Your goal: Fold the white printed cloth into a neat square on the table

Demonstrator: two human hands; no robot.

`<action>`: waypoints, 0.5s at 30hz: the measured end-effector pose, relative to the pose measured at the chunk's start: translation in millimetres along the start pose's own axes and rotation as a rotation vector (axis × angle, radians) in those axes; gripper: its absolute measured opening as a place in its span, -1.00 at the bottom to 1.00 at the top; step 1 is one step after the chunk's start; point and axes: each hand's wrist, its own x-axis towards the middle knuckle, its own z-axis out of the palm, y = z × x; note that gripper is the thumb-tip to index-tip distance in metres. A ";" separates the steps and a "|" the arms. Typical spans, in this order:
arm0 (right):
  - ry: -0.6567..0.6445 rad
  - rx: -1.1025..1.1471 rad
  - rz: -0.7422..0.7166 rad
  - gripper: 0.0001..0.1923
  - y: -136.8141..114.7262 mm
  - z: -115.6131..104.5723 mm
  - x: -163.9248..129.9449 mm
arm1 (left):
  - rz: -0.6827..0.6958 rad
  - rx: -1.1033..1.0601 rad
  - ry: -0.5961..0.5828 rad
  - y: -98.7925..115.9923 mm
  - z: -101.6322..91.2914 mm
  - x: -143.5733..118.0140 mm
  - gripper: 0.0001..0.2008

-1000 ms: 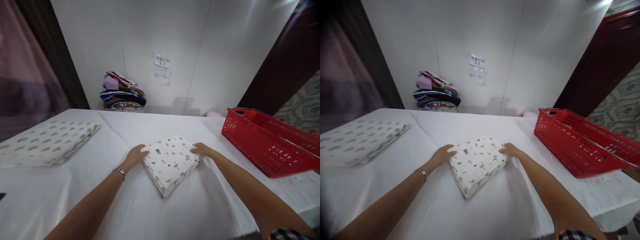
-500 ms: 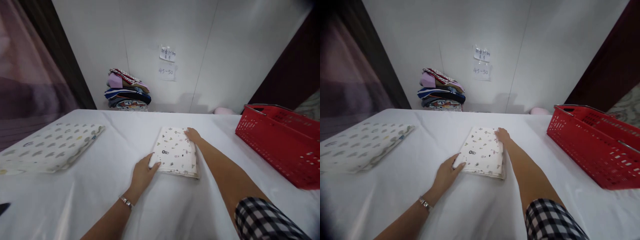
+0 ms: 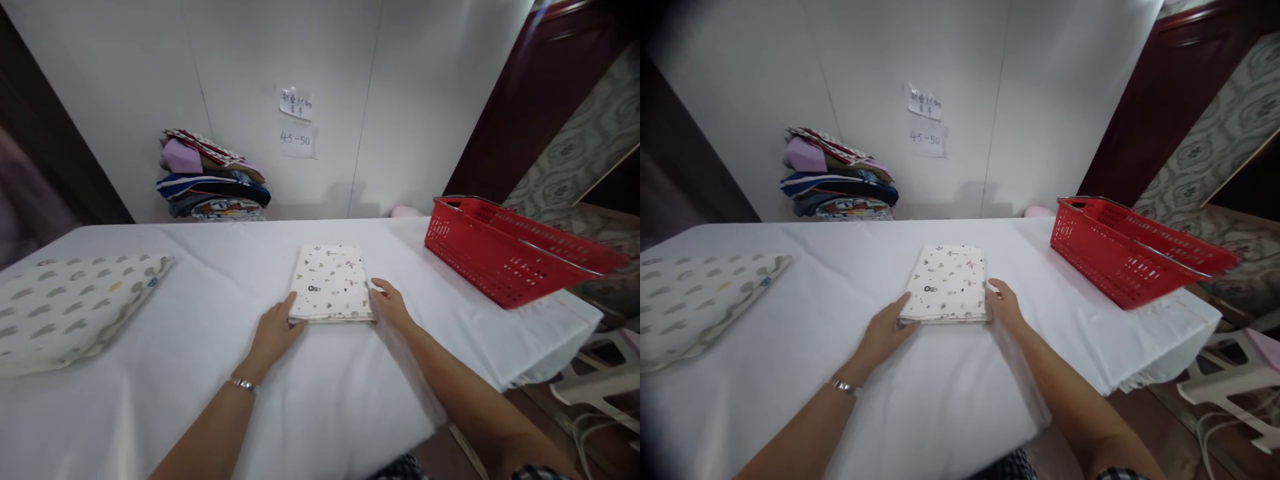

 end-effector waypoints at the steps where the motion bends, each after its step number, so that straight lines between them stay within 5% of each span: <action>1: 0.009 0.012 -0.046 -0.61 -3.1 0.2 -11.4 | 0.010 -0.018 -0.008 -0.9 -1.3 -0.3 -0.34; 6: -0.027 -0.067 -0.222 -0.67 -16.9 -2.6 -51.0 | 0.026 -0.090 -0.016 -2.9 -6.3 -0.3 -0.42; 10: -0.097 -0.126 -0.244 -0.64 -17.7 -9.5 -59.4 | -0.023 -0.089 0.002 5.8 -6.5 -2.0 -0.49; 15: -0.041 0.066 -0.185 -0.72 -6.1 -21.3 -58.4 | -0.034 -0.133 0.023 24.3 3.5 -20.7 -0.52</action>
